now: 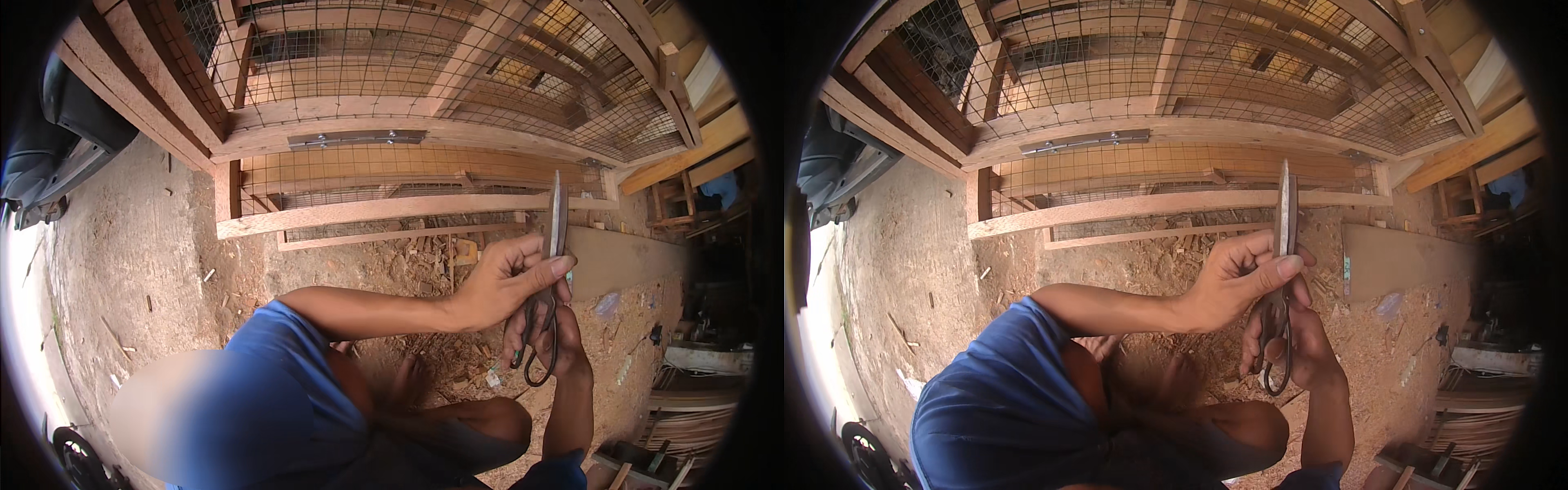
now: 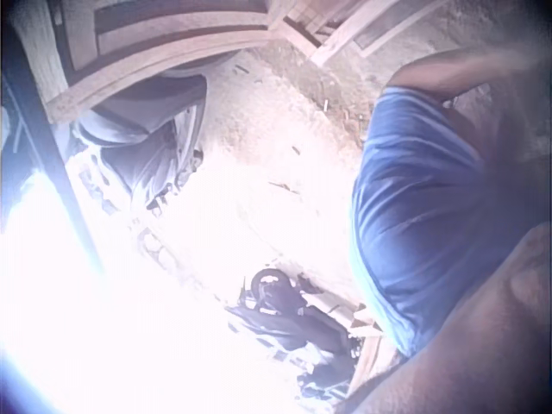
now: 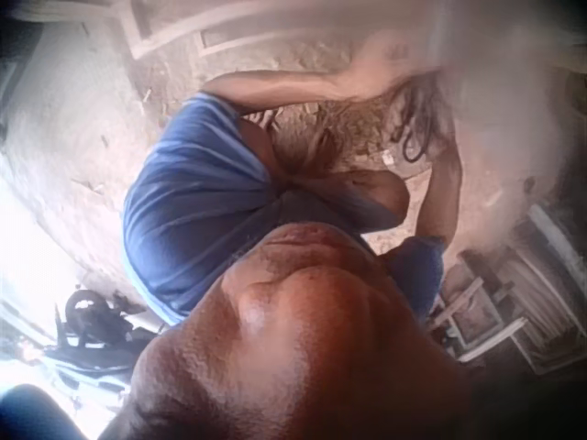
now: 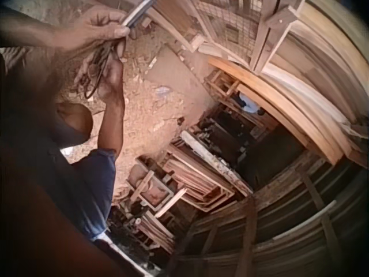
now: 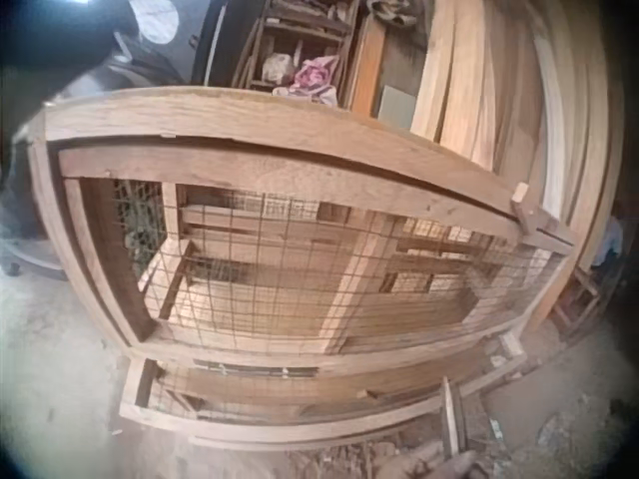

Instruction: The person uses tin snips to cut and trim wire mesh on a wooden birdcage frame. They repeatedly snip small sections of the mesh along the cage's edges while sitting on the ground.

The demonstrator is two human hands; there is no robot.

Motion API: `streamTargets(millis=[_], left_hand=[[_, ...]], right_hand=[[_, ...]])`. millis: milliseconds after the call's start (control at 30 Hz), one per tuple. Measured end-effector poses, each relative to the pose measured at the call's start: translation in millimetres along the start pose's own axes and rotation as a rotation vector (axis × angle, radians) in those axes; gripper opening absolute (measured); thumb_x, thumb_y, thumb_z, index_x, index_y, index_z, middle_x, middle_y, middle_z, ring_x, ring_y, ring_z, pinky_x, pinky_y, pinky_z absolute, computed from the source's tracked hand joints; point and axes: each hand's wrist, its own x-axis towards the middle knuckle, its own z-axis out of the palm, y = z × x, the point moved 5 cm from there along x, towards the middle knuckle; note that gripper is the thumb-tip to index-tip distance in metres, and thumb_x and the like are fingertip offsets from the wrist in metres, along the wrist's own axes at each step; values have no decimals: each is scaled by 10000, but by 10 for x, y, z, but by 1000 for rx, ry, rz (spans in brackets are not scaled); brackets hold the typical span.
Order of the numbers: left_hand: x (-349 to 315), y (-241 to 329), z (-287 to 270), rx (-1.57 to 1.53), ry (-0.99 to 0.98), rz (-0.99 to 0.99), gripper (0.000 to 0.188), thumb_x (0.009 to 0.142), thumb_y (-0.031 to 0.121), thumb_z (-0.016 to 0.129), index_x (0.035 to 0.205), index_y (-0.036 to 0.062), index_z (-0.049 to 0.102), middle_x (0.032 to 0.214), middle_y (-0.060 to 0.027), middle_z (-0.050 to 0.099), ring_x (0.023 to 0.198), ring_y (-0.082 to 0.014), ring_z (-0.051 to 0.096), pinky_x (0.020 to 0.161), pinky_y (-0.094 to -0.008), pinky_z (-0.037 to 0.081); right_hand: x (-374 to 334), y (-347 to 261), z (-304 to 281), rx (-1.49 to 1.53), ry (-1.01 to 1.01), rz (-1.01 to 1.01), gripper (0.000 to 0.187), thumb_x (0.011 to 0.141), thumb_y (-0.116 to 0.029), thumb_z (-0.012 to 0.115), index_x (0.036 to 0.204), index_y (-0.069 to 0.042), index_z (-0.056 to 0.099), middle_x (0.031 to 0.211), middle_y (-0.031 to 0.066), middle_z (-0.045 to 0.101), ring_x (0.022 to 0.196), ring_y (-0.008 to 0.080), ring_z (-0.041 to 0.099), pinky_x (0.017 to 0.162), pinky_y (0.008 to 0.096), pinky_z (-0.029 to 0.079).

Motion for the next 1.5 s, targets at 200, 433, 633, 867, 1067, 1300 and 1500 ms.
streamTargets(millis=[200, 433, 633, 867, 1067, 1300, 1500], left_hand=[[19, 354, -143, -55, 117, 162, 347, 1048, 395, 469, 1083, 56, 532, 794, -137, 694, 547, -136, 636, 484, -211, 503], [56, 416, -311, -77, 266, 244, 378, 1056, 427, 418, 1103, 60, 493, 769, -141, 660, 664, -211, 657, 609, -296, 557], [26, 363, -305, -36, 289, 201, 392, 1059, 435, 382, 1130, 57, 455, 781, -146, 630, 679, -232, 647, 584, -325, 571], [13, 357, -384, 65, 299, 169, 400, 1060, 449, 357, 1147, 66, 435, 798, -140, 617, 711, -258, 647, 578, -338, 578], [24, 351, -405, 26, 301, 178, 400, 1059, 451, 362, 1183, 78, 439, 861, -137, 629, 854, -275, 645, 761, -388, 568], [104, 360, -406, -89, 220, 207, 387, 1061, 438, 366, 1215, 100, 478, 1002, -118, 647, 1005, -283, 630, 932, -403, 504], [96, 446, -363, -38, 289, 204, 402, 1085, 366, 320, 1332, 60, 402, 1137, -137, 620, 1086, -247, 605, 931, -383, 493]], right_hand=[[365, -282, 402, 4, 83, -32, 476, 920, -481, 649, 849, -21, 547, 664, 54, 543, 507, 162, 585, 446, 294, 524], [629, -397, 440, -185, 182, -91, 403, 968, -404, 593, 814, -34, 551, 590, 18, 505, 373, 86, 469, 316, 224, 398], [609, -257, 375, -185, 171, -119, 365, 963, -378, 617, 866, -28, 576, 595, -6, 493, 373, 70, 464, 306, 204, 387], [691, -145, 339, -116, 145, -204, 519, 932, -511, 636, 676, -69, 546, 486, -23, 454, 363, 88, 504, 329, 212, 414], [713, -219, 316, -236, 161, -210, 518, 935, -517, 630, 721, -50, 564, 512, -22, 459, 371, 83, 488, 322, 210, 398], [748, -335, 254, -429, 249, -275, 611, 888, -602, 643, 642, -49, 560, 499, 33, 503, 419, 132, 527, 402, 278, 394], [708, -431, 274, -464, 295, -258, 659, 880, -637, 623, 656, -17, 612, 511, 61, 504, 504, 185, 559, 518, 353, 434]])
